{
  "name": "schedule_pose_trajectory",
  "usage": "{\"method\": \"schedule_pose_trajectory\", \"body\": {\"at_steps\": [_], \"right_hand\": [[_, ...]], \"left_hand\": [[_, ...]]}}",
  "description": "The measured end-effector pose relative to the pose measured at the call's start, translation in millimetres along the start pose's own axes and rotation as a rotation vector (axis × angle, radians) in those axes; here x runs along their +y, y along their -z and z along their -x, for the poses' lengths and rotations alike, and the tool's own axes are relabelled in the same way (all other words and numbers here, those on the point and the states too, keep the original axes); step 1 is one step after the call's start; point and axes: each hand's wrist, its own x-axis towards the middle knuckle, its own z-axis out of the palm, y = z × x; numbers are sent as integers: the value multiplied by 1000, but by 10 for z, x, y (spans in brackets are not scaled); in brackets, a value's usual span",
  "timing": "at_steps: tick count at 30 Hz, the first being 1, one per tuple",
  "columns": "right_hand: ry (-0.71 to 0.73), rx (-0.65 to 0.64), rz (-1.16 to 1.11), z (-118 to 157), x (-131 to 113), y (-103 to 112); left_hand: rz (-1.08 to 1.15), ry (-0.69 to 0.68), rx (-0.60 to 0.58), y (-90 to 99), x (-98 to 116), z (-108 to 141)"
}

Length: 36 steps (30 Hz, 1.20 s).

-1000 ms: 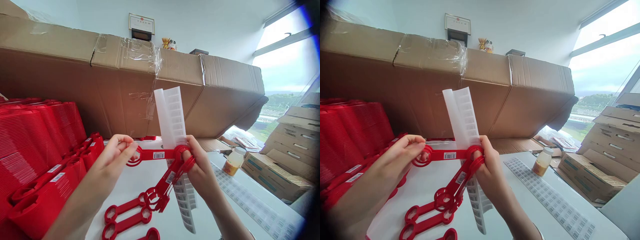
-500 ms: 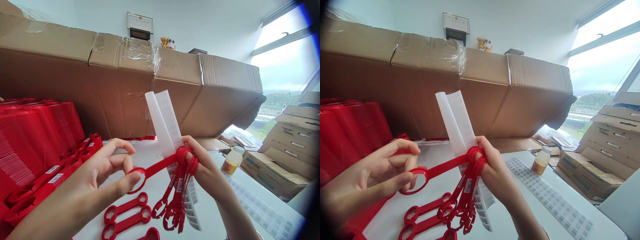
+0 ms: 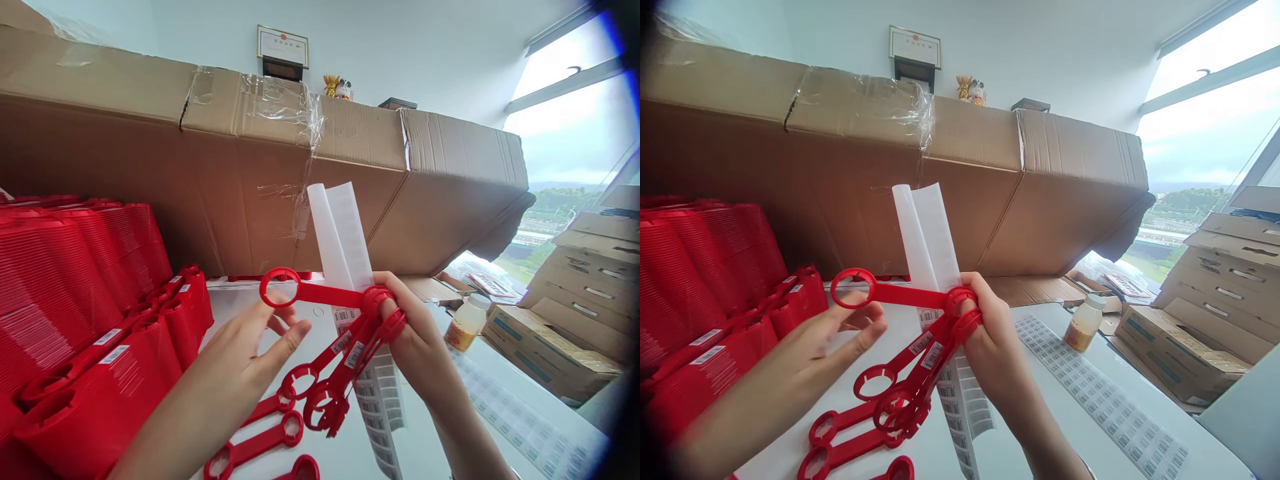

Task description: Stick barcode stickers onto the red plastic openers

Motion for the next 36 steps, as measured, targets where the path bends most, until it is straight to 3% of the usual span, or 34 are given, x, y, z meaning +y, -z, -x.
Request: {"method": "schedule_pose_trajectory", "body": {"at_steps": [8,12,16,23,31,36], "right_hand": [[47,-70,-7,113,-53,-126],[60,-77,-11,128,-38,-147],[20,-50,-17,98,-16,-153],[-15,4,21,94,24,-133],[20,40,84,91,31,-158],[3,36,87,77,39,-153]], "left_hand": [[152,119,67,-345,133,-74],[325,155,87,-339,135,-87],[417,106,16,-305,162,-102],[205,32,95,-285,156,-106],[235,13,139,-319,104,-112],[220,-48,1,-255,110,-73]]}}
